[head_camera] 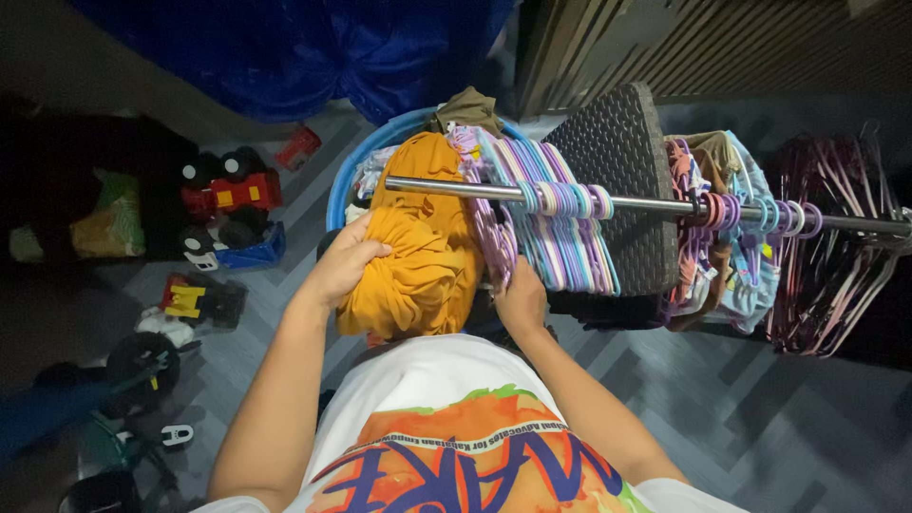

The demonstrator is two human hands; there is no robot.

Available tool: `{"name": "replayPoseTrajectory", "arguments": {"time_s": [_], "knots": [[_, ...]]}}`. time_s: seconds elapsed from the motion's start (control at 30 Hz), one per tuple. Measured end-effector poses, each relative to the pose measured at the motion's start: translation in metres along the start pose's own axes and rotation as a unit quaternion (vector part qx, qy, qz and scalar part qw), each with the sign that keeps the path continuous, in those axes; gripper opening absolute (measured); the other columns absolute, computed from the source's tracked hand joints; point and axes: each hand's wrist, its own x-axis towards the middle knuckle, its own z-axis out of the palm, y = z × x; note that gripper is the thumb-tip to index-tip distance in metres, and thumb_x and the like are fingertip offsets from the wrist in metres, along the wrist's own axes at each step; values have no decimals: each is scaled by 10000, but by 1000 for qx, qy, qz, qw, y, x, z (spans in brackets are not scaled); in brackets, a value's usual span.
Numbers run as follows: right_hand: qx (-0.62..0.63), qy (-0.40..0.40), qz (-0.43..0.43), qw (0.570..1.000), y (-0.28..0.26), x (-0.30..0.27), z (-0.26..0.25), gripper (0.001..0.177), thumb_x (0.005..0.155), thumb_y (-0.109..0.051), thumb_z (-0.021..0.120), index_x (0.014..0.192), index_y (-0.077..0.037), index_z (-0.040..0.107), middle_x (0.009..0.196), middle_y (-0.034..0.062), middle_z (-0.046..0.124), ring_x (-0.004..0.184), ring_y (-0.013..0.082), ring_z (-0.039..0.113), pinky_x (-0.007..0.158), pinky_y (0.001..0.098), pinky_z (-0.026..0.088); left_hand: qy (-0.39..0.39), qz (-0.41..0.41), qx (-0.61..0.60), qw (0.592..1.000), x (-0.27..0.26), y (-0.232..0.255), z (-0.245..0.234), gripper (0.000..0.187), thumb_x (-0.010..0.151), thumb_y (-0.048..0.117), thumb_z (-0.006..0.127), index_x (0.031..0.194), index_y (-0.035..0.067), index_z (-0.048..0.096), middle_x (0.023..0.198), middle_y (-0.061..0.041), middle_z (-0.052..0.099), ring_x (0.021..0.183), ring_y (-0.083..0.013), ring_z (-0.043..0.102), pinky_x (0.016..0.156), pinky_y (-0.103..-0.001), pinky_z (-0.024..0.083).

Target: The person takes clothes from a blue basin, places them on plastic hangers, and hangs them on a metal drying rack. The person handles multiple garments including a white patterned cloth, a brown cloth, a light blue cloth, and a yellow shirt.

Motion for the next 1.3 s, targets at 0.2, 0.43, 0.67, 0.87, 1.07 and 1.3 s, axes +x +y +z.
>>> {"name": "replayPoseTrajectory", "arguments": {"time_s": [0.2,0.43,0.67,0.87,1.07,1.3], "knots": [[-45,-103,35,993,-26,36,-13,348,959,-321,656,1112,-10,623,760,267,688,729,471,665,679,570,519,16,0,-17,1000,5,-5,-6,538,896,-46,485,1432,-6,514,1320,-96,650,1163,-180,640,1010,-324,508],[-93,-166,80,979,-39,72,-23,368,913,-249,622,1220,-48,611,863,310,697,839,516,667,777,596,516,28,-2,22,999,7,-13,-6,536,893,-36,492,1426,14,525,1316,-82,651,1168,-166,633,1008,-310,496],[-86,-149,207,963,18,78,-54,378,966,-306,619,1156,20,613,1030,325,696,1012,511,652,913,581,486,27,-26,-10,999,12,-23,-6,532,873,-25,500,1402,11,536,1292,-81,669,1153,-170,649,992,-308,515],[-125,-139,239,953,31,81,-83,585,927,-445,690,1174,80,606,1086,349,677,1051,507,648,919,553,498,34,5,72,997,24,-58,-31,522,879,-8,531,1401,1,556,1303,-76,671,1150,-146,647,989,-285,506],[-121,-115,212,963,19,81,-90,648,871,-505,736,1142,72,622,1042,337,690,1008,501,663,894,548,512,221,19,71,972,32,-152,-87,457,906,126,698,1313,-79,665,1201,-171,721,1003,-253,711,897,-408,570],[-134,-100,175,970,18,78,-85,492,951,-404,675,1122,52,609,964,336,694,936,526,662,840,590,506,237,-202,-332,891,3,-222,-126,587,986,486,494,1406,84,576,1375,-141,651,1220,-338,633,1069,-521,482]]}}
